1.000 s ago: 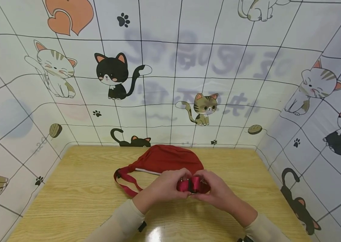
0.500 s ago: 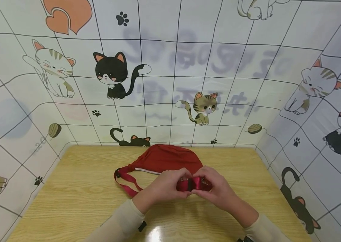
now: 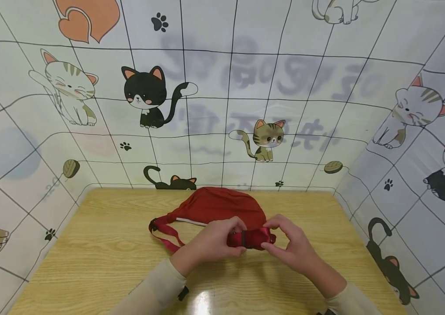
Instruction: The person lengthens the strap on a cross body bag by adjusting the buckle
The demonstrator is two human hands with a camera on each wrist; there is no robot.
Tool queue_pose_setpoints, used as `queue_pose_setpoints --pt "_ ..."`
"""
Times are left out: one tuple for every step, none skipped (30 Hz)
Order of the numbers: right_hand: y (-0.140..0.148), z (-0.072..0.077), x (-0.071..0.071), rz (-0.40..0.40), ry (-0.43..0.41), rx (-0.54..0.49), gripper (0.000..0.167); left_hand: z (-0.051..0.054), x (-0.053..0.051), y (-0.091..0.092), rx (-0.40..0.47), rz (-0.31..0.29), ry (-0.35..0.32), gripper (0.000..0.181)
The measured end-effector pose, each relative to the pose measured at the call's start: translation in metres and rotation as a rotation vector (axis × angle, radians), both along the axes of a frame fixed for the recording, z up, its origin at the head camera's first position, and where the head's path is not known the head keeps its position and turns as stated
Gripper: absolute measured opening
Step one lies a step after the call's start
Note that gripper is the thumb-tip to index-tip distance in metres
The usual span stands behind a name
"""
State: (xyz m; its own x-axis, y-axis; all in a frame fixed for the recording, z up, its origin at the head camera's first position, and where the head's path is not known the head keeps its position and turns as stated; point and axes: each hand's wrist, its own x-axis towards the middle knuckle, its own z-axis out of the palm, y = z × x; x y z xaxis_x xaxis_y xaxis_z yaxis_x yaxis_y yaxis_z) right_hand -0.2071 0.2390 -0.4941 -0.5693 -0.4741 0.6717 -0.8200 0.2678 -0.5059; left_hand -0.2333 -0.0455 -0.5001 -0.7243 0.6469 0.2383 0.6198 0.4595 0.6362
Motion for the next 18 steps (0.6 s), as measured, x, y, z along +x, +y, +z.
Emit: queue_pose_setpoints --pt "0.0 0.001 0.001 -0.012 -0.016 0.02 0.059 0.0 0.0 0.0 0.0 -0.003 -0.006 0.045" --pt "0.0 0.002 0.002 -0.021 -0.03 0.042 0.059 -0.001 -0.001 0.0 -0.001 -0.007 -0.012 0.045" --pt "-0.001 0.003 0.003 -0.029 -0.041 0.065 0.06 0.0 -0.001 0.001 -0.002 -0.011 -0.02 0.044" --pt "-0.002 0.005 0.004 -0.038 -0.051 0.09 0.06 0.0 -0.001 0.001 -0.005 -0.013 -0.024 0.044" --pt "-0.004 0.007 0.006 -0.046 -0.058 0.115 0.06 0.0 -0.001 0.002 -0.009 -0.015 -0.026 0.044" --pt "-0.006 0.009 0.007 -0.054 -0.063 0.14 0.061 0.001 -0.001 0.002 -0.016 -0.016 -0.024 0.044" --pt "-0.009 0.012 0.008 -0.063 -0.065 0.165 0.061 0.001 -0.001 0.003 -0.022 -0.018 -0.016 0.044" --pt "-0.011 0.014 0.008 -0.072 -0.051 0.191 0.061 0.002 -0.001 0.003 -0.027 -0.018 -0.009 0.044" --pt "-0.014 0.016 0.009 -0.087 -0.042 0.222 0.06 0.002 -0.001 0.004 -0.033 -0.018 0.0 0.044" --pt "-0.016 0.018 0.009 -0.1 -0.032 0.251 0.058 0.002 -0.001 0.004 -0.039 -0.018 0.01 0.044" --pt "-0.018 0.019 0.009 -0.109 -0.02 0.276 0.056 0.002 -0.001 0.005 -0.044 -0.017 0.016 0.045" --pt "-0.02 0.02 0.009 -0.116 -0.006 0.294 0.053 0.002 0.0 0.005 -0.046 -0.017 0.017 0.044" --pt "-0.021 0.021 0.009 -0.123 0.011 0.31 0.051 0.002 0.0 0.005 -0.048 -0.015 0.019 0.045" --pt "-0.022 0.021 0.009 -0.128 0.031 0.318 0.048 0.002 0.0 0.005 -0.05 -0.012 0.017 0.044" --pt "-0.022 0.022 0.009 -0.13 0.044 0.318 0.046 0.002 0.0 0.005 -0.052 -0.011 0.016 0.044" --pt "-0.022 0.021 0.009 -0.13 0.061 0.31 0.044 0.001 0.0 0.005 -0.051 -0.008 0.014 0.044" --pt "-0.021 0.021 0.009 -0.13 0.076 0.301 0.044 0.001 0.001 0.005 -0.051 -0.006 0.013 0.043" --pt "-0.021 0.02 0.009 -0.131 0.089 0.292 0.044 0.001 0.001 0.004 -0.049 -0.006 0.012 0.043"
